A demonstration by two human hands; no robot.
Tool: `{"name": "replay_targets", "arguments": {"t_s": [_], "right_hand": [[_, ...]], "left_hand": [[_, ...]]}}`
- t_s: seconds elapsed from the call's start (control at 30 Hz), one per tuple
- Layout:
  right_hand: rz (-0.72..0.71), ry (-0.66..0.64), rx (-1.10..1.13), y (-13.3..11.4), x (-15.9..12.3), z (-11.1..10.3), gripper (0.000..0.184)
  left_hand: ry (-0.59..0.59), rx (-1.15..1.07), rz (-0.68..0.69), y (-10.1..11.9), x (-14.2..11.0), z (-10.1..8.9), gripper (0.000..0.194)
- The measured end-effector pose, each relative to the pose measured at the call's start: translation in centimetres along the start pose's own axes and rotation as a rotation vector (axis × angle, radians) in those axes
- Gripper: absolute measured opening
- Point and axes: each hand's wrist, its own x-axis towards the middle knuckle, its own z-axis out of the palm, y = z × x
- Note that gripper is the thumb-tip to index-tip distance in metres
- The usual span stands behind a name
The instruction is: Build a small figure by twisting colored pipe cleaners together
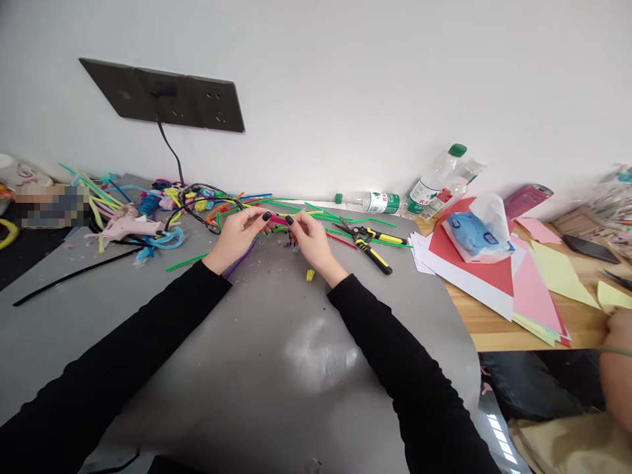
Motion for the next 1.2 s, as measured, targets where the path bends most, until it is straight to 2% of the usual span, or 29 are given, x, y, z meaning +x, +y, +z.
{"name": "replay_targets", "arguments": {"t_s": [0.17,0.33,0.47,0.8,1.2], "right_hand": [[-0.118,0.023,-0.227,-0.8,-0.5,0.3,0.043],[-0.167,0.052,-0.280,-0.9,-0.6,0.5,0.039],[-0.193,0.034,-0.277,-1.0,-0.8,0.6,0.039],[-0.217,0.012,-0.251,-1.4,-1.0,0.6,0.040],[-0.165,0.012,-0.269,-1.7,-1.1,0.6,0.043]], "left_hand": [[-0.016,0.188,0.044,0.0,-0.1,0.2,0.061],[-0.009,0.261,0.054,0.2,-0.5,0.4,0.055],[0.038,0.334,0.131,0.7,-0.5,0.2,0.054],[0.070,0.385,0.188,1.3,-0.7,0.2,0.054],[0.060,0.385,0.176,1.3,-0.6,0.1,0.054]]}}
